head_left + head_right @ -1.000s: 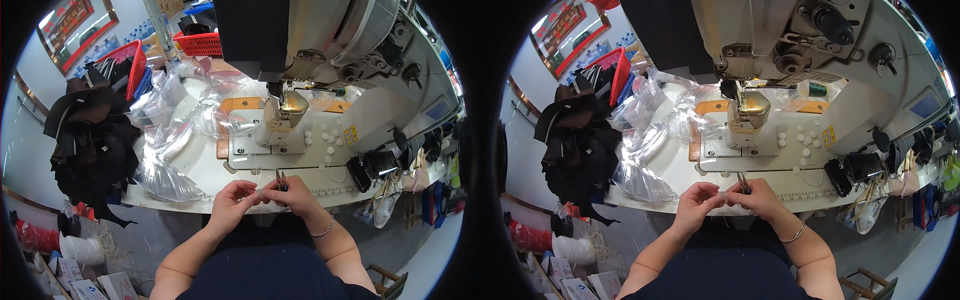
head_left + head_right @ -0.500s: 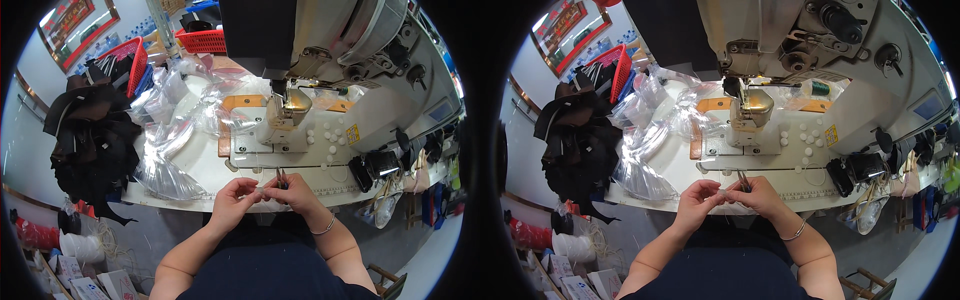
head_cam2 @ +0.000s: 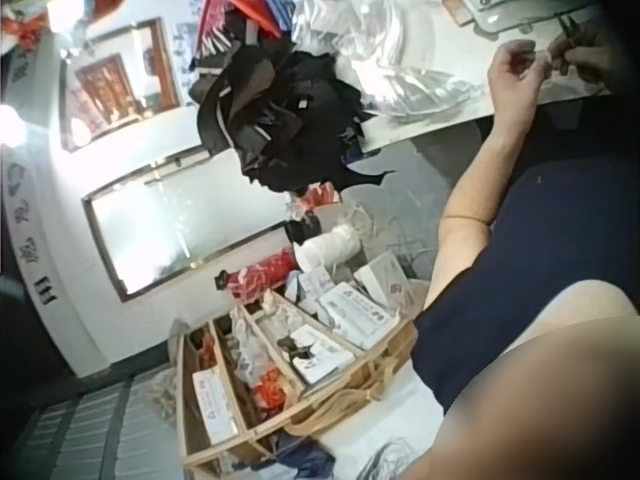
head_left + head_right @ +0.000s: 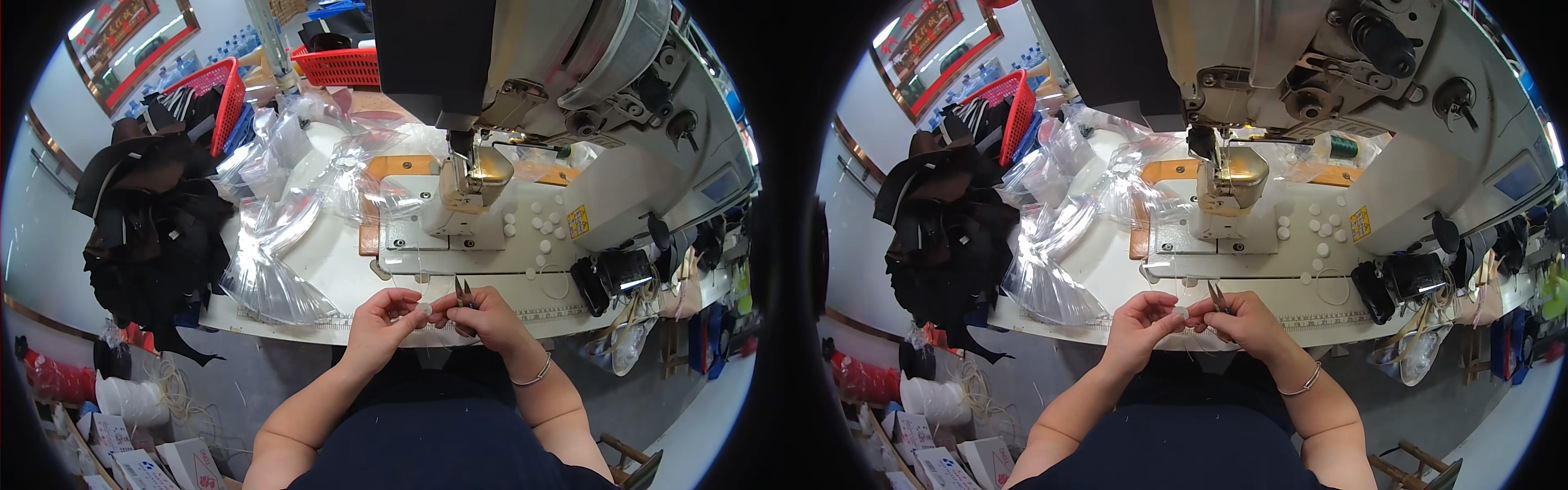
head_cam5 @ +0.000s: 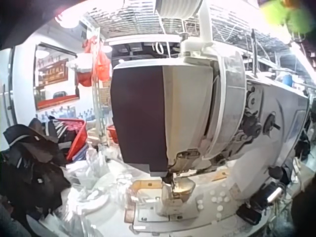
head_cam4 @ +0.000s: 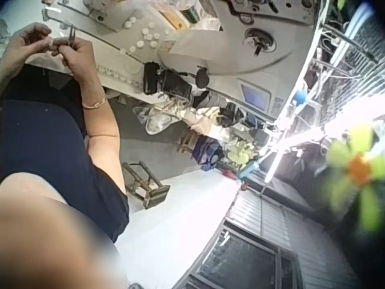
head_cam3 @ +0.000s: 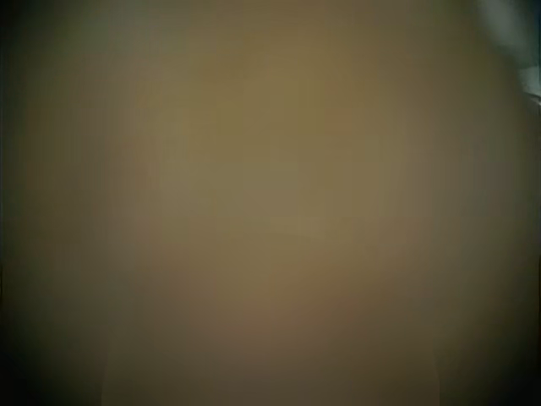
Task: Stitching small circular components onto a shoe material using an industrial sewing machine.
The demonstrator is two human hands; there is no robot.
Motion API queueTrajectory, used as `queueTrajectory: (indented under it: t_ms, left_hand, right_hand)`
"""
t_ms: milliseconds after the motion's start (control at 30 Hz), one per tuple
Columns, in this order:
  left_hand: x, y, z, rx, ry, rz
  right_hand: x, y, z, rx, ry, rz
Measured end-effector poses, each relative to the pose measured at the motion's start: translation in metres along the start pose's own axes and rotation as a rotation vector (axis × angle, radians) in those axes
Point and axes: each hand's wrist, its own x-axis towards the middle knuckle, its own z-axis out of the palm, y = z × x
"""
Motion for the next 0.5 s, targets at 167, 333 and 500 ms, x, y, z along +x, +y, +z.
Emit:
queueTrajectory:
  t_ms: [167,333,500]
  left_hand:
    - [-0.001,-0.001,-0.001,-0.002,-0.02,-0.003]
    - [-0.001,-0.003,0.0,-0.098,-0.033,-0.034]
    - [-0.004,0.0,0.002,-0.312,-0.004,-0.207]
  right_hand:
    - [-0.003,-0.01,0.007,-0.055,0.039,0.024]
    - [0.0,-0.004,0.007,-0.245,0.09,-0.013]
    - [0.0,0.002,0.01,-0.238,0.157,-0.109]
